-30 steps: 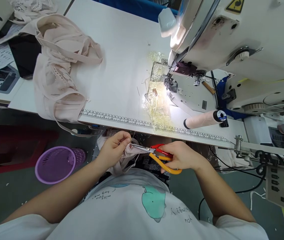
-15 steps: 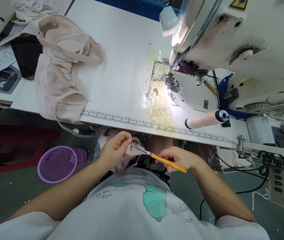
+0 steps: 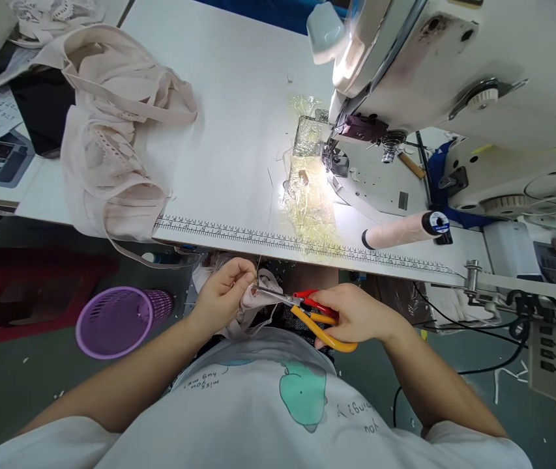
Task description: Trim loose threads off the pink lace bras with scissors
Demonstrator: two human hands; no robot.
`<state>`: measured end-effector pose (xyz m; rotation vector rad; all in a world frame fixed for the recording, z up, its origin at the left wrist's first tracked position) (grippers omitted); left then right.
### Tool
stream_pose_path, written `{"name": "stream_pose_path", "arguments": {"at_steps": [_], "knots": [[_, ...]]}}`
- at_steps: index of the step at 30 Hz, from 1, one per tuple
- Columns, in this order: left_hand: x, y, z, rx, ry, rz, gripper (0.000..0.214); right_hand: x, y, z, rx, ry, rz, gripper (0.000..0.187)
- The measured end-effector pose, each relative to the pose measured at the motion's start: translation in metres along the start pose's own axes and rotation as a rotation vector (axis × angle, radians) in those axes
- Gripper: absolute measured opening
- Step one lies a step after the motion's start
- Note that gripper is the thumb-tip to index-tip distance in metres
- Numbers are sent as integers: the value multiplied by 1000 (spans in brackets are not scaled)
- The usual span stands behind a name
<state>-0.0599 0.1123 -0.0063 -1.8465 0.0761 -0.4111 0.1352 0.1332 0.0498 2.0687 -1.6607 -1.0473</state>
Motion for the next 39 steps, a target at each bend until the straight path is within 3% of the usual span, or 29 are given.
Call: {"name": "stream_pose_path", "arguments": {"at_steps": [7,12,16,24,28,31,34,36,38,39], "knots": [[1,-1,0,29,15,-31,10,6,-7,5,-22,57,109,36],[1,1,1,72,28,-10,10,5,-6,2,13,25,-23,26],[1,1,1,99,44,5,10,3,-5,1,81,-26,-154,30],[4,1,3,54,39,-24,10,4,-10,7,133,-45,-267,27],[1,4,2,-33,-10,-98,12,0,-3,-13,126,-109,-237,25],[-3,-1,1,-98,-14,-94,15,-1,0,-52,-32,-271,-166,32],[-9,-12,-1,-139,-29,-36,21,-7,-10,-103,-174,-680,-7,47],[-12,-18,0,-165,-52,-8,24,-15,-27,-130,-67,-1008,119,55],[-12,-21,3,-195,-43,-98,25,-26,-44,-144,238,-1131,140,54],[-12,-22,4,-211,-39,-148,25,-35,-51,-145,424,-1099,103,50]]}}
Point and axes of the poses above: each hand's wrist, its own z-axis towards the middle knuckle, its own x-axis out of the palm, y = z × x, the point moved 4 cm from there along z, towards the middle knuckle, and after that the axes turned 15 degrees about y, right-handed, at the moved point
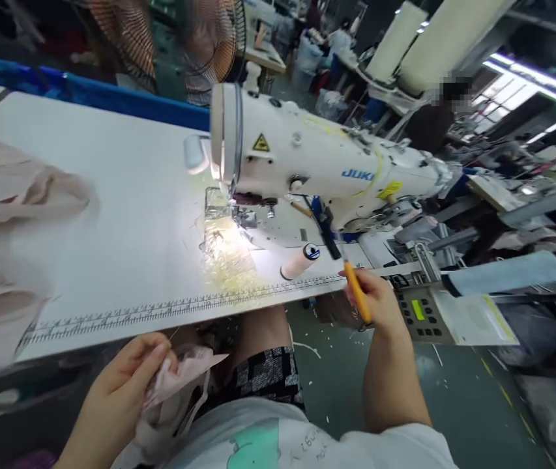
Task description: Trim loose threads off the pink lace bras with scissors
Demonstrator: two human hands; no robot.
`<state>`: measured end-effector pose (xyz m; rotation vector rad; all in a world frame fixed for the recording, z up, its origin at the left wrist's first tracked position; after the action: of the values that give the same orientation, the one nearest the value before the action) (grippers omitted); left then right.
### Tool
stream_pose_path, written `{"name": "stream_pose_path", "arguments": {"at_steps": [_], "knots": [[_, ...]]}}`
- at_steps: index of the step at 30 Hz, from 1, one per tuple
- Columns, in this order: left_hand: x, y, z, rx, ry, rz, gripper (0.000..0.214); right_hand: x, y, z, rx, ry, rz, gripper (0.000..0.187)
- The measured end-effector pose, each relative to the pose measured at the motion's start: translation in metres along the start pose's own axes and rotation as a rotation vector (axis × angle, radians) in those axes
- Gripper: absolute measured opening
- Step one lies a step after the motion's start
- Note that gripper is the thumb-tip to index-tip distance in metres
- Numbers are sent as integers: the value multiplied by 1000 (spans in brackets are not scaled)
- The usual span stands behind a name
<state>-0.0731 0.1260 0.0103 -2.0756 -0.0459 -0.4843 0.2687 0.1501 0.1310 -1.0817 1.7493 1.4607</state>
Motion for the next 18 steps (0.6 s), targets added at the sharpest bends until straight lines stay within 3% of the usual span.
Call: {"name": "stream_pose_path", "arguments": {"at_steps": [4,7,10,12,15,17,18], "knots": [[2,-2,-3,-72,7,-150,30,-7,4,49,355,129,-531,38],[1,-4,-11,-90,45,-180,32,-5,13,84,390,165,-683,38],[-1,-4,-21,-75,68,-211,32,-4,19,100,332,160,-700,32],[-1,-3,-26,-64,70,-246,31,-7,23,90,309,131,-709,28],[-2,0,-29,-37,70,-271,29,-3,41,50,282,25,-663,32],[-3,2,-29,-28,67,-266,29,20,72,25,33,18,-426,35],[-3,3,-28,-25,66,-266,29,41,93,19,-131,103,-348,33]]}}
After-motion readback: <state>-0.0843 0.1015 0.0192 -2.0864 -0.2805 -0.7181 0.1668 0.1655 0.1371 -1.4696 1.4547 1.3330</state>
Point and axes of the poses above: each hand's wrist, its own z-axis towards the middle knuckle, its own x-axis out of the palm, y = z × x, the point moved 4 cm from there along z, towards the middle knuckle, and after that the axes turned 15 degrees about y, right-handed, at the moved point
